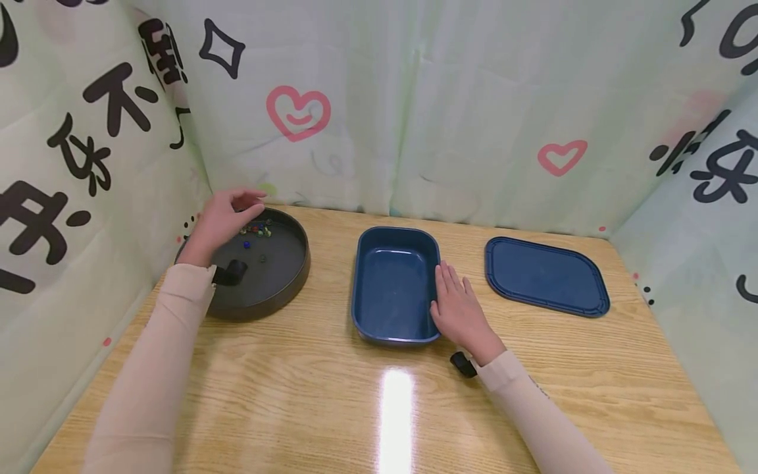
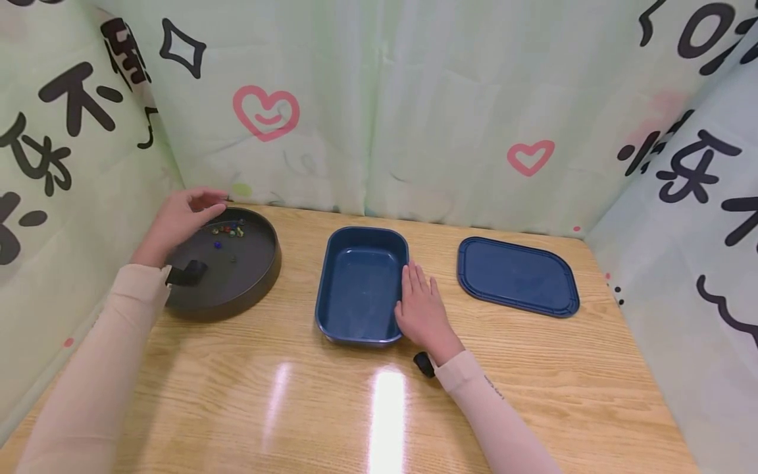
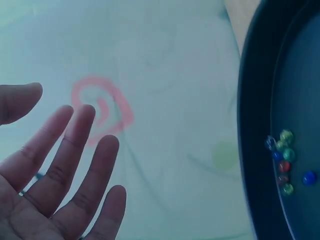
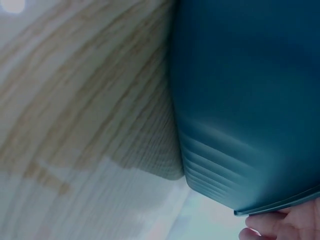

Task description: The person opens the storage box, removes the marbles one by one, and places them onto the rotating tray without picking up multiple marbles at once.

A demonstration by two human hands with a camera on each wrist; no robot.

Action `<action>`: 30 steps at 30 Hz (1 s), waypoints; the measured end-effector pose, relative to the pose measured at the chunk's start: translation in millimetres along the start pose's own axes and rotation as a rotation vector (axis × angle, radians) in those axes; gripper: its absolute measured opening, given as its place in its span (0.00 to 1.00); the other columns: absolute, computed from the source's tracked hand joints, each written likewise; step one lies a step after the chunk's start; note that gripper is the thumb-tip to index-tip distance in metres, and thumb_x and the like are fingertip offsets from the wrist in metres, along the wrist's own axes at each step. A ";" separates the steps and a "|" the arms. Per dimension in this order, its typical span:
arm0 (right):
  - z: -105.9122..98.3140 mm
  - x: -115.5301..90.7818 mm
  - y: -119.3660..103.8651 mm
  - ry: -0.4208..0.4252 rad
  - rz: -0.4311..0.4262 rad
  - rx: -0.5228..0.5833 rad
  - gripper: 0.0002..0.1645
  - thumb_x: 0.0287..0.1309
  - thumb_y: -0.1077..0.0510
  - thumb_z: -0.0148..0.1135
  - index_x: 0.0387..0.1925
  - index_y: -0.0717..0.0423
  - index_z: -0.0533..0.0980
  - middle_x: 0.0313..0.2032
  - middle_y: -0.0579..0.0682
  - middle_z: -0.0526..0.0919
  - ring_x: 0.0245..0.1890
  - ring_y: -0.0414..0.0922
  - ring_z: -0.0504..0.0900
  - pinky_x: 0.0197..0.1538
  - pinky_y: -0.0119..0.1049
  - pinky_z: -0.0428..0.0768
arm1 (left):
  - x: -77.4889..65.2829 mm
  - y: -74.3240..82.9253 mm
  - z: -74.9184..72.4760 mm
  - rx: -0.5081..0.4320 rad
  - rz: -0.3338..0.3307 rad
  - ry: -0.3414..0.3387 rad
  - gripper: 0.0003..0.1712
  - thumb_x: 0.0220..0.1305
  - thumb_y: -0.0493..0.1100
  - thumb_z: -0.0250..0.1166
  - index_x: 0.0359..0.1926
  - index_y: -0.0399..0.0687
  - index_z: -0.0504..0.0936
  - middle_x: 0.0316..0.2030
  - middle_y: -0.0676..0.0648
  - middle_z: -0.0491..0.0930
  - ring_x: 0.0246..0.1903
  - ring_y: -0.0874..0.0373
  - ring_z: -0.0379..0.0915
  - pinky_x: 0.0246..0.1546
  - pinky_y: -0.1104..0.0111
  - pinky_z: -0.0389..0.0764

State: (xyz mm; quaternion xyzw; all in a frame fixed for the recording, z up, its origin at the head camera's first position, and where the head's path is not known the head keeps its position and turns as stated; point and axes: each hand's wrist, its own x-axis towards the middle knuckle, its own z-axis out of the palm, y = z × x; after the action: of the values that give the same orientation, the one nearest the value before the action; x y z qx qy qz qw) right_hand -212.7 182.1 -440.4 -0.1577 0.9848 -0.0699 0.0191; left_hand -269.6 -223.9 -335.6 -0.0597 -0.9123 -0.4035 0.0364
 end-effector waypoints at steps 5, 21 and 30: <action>0.0 0.2 0.5 0.001 0.000 0.000 0.40 0.65 0.54 0.45 0.71 0.69 0.45 0.73 0.63 0.46 0.73 0.58 0.48 0.71 0.58 0.50 | 5.9 -22.5 -4.5 -0.062 -0.037 0.056 0.23 0.66 0.50 0.57 0.56 0.41 0.77 0.40 0.53 0.81 0.36 0.74 0.69 0.40 0.73 0.70; 2.6 0.8 2.9 -0.010 -0.003 0.030 0.40 0.66 0.54 0.44 0.71 0.69 0.44 0.73 0.63 0.43 0.73 0.58 0.46 0.71 0.58 0.49 | 19.5 -73.2 9.3 -0.249 -0.126 -0.265 0.26 0.66 0.40 0.59 0.61 0.32 0.67 0.32 0.72 0.75 0.35 0.80 0.71 0.61 0.54 0.67; 1.3 0.5 1.4 -0.017 -0.001 0.028 0.40 0.66 0.54 0.44 0.71 0.69 0.43 0.73 0.63 0.43 0.73 0.58 0.46 0.71 0.58 0.49 | 23.3 -89.7 18.6 -0.176 -0.075 -0.300 0.24 0.61 0.34 0.62 0.57 0.27 0.71 0.43 0.51 0.82 0.36 0.78 0.74 0.40 0.80 0.76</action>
State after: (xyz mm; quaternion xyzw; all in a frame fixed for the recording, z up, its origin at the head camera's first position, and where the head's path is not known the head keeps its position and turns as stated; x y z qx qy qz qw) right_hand -213.5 183.1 -441.9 -0.1587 0.9834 -0.0825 0.0297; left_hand -305.4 -268.2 -411.1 -0.0880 -0.8702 -0.4696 -0.1207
